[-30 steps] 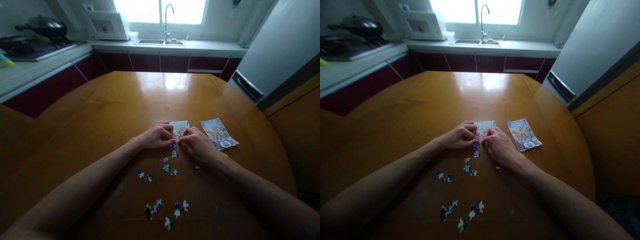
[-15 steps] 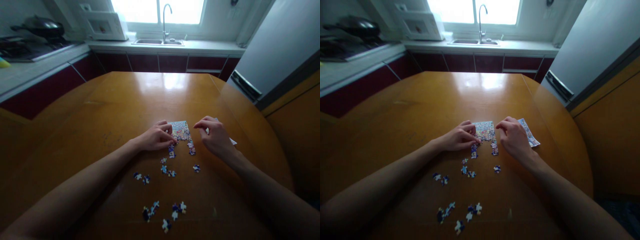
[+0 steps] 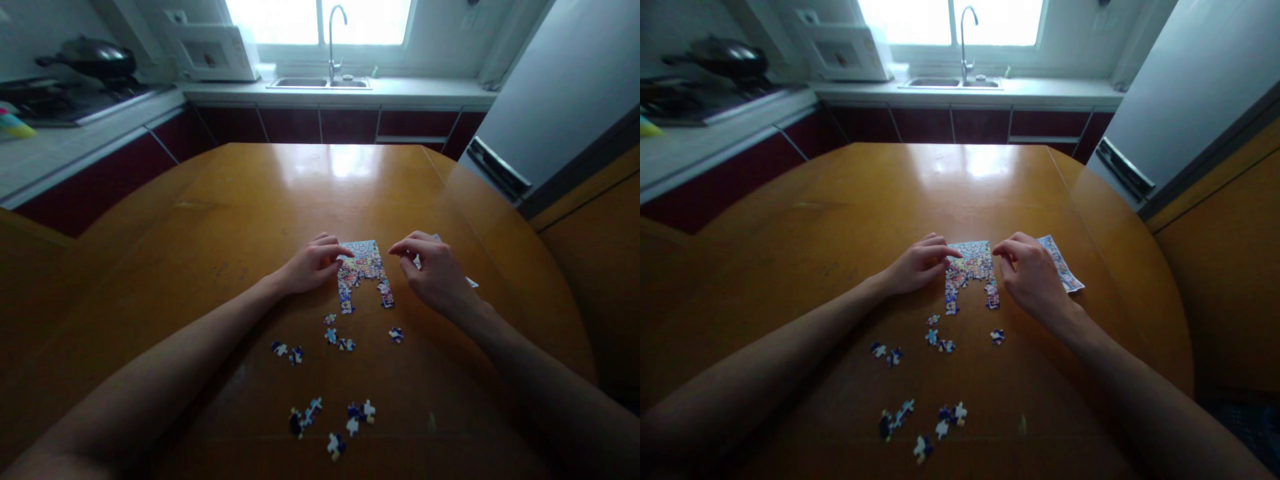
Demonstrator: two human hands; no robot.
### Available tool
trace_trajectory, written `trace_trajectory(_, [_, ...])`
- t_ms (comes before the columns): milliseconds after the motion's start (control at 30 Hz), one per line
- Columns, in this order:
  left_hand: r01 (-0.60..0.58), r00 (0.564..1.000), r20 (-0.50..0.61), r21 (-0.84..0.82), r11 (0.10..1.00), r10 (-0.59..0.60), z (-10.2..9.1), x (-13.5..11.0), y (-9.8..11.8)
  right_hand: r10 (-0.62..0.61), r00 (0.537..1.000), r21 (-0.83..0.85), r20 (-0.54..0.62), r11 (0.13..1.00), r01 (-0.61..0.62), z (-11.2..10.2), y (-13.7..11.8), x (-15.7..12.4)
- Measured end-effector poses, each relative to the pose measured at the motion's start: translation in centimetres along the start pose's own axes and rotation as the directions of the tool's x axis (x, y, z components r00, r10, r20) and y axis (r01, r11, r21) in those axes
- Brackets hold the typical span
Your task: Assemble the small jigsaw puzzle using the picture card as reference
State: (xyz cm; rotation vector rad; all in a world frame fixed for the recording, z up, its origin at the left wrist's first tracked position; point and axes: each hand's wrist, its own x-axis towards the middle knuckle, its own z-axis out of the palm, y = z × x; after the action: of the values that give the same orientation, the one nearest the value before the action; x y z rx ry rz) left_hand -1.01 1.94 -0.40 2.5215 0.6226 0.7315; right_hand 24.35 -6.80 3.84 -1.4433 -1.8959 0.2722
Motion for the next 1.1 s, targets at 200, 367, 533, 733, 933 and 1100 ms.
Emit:
trace_trajectory(200, [0.034,0.999,-0.038,-0.030,0.999,-0.035,0.1,0.0,0.1,-0.020,0.997,0.047,0.074,0.999,0.016,1.0,-0.6,-0.7])
trace_trajectory(367, [0.070,0.996,-0.055,-0.029,0.997,-0.071,0.3,0.0,0.0,-0.210,0.942,0.089,0.261,0.977,0.193,3.7,-3.0,-2.8])
trace_trajectory(533, [0.065,0.996,-0.061,-0.037,0.997,-0.067,0.4,0.1,0.0,-0.350,0.850,-0.001,0.394,0.924,0.382,6.2,-5.0,-4.6])
trace_trajectory(733, [0.053,0.997,-0.060,-0.044,0.998,-0.056,0.5,0.1,0.0,-0.392,0.800,-0.009,0.454,0.896,0.444,6.5,-5.1,-4.8])
trace_trajectory(933, [0.049,0.997,-0.050,-0.034,0.998,-0.051,0.4,0.2,0.2,-0.391,0.776,-0.048,0.494,0.879,0.474,6.3,-5.2,-4.9])
trace_trajectory(1100, [0.058,0.997,-0.050,-0.038,0.998,-0.060,0.3,0.3,0.4,-0.382,0.759,-0.047,0.528,0.879,0.475,6.3,-5.3,-4.8])
